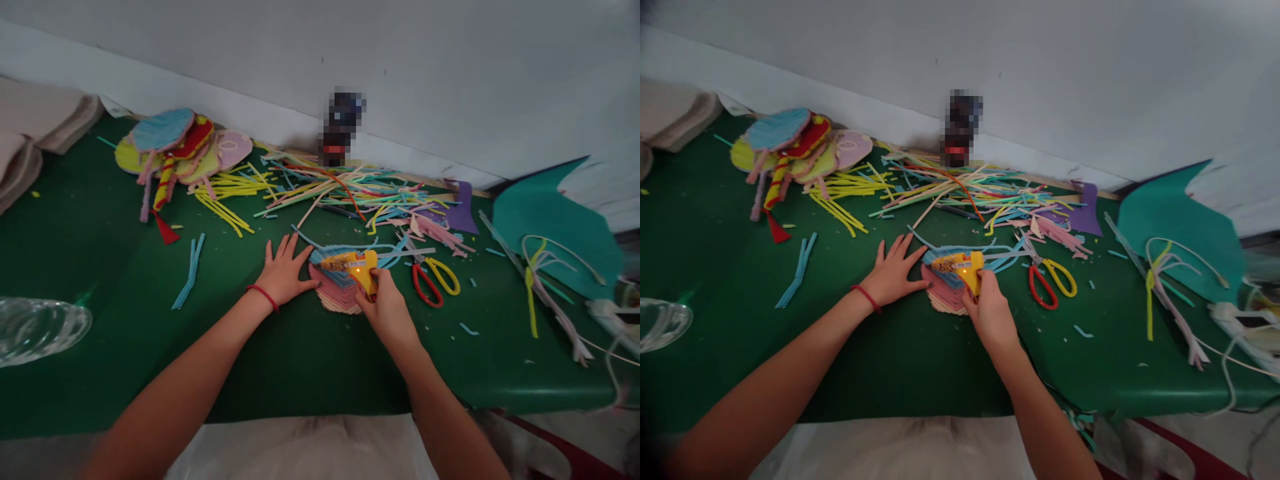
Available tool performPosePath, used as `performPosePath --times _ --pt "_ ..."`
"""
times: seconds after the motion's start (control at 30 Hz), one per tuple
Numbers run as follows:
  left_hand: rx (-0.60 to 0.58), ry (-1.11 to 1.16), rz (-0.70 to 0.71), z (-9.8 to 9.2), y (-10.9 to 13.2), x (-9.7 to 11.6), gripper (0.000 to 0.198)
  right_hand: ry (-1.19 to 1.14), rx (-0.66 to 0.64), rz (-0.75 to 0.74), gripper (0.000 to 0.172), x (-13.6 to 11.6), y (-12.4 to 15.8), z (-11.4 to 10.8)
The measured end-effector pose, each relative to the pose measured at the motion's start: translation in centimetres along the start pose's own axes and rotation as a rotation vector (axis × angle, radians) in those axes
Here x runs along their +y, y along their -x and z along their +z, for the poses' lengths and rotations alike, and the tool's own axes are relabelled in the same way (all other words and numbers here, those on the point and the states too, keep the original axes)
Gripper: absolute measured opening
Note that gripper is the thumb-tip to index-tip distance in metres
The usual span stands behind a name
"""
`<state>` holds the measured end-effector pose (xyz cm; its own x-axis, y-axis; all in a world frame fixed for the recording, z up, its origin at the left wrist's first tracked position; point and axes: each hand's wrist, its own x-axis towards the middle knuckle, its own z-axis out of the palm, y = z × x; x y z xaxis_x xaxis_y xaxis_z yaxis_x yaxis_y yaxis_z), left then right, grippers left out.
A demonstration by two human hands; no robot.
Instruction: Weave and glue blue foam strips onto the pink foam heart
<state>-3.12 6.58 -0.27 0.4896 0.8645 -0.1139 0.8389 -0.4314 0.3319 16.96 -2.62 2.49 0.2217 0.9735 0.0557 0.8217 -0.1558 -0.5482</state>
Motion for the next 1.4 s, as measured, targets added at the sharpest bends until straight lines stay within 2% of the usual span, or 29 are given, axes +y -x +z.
performPosePath --times 0.5,1.07,1.4 --pt "-0.021 -0.002 -0.007 -0.2 -0.1 0.0 0.080 0.038 0.025 0.005 0.035 0.7 1.3 -0.4" --pt "-0.022 -0.028 -0.001 -0.4 0.0 0.1 0.079 0.029 0.017 0.096 0.032 1.0 2.4 -1.4" --pt "-0.015 -0.033 0.003 -0.2 -0.1 0.1 0.079 0.056 0.052 0.075 0.028 1.4 3.0 -1.5"
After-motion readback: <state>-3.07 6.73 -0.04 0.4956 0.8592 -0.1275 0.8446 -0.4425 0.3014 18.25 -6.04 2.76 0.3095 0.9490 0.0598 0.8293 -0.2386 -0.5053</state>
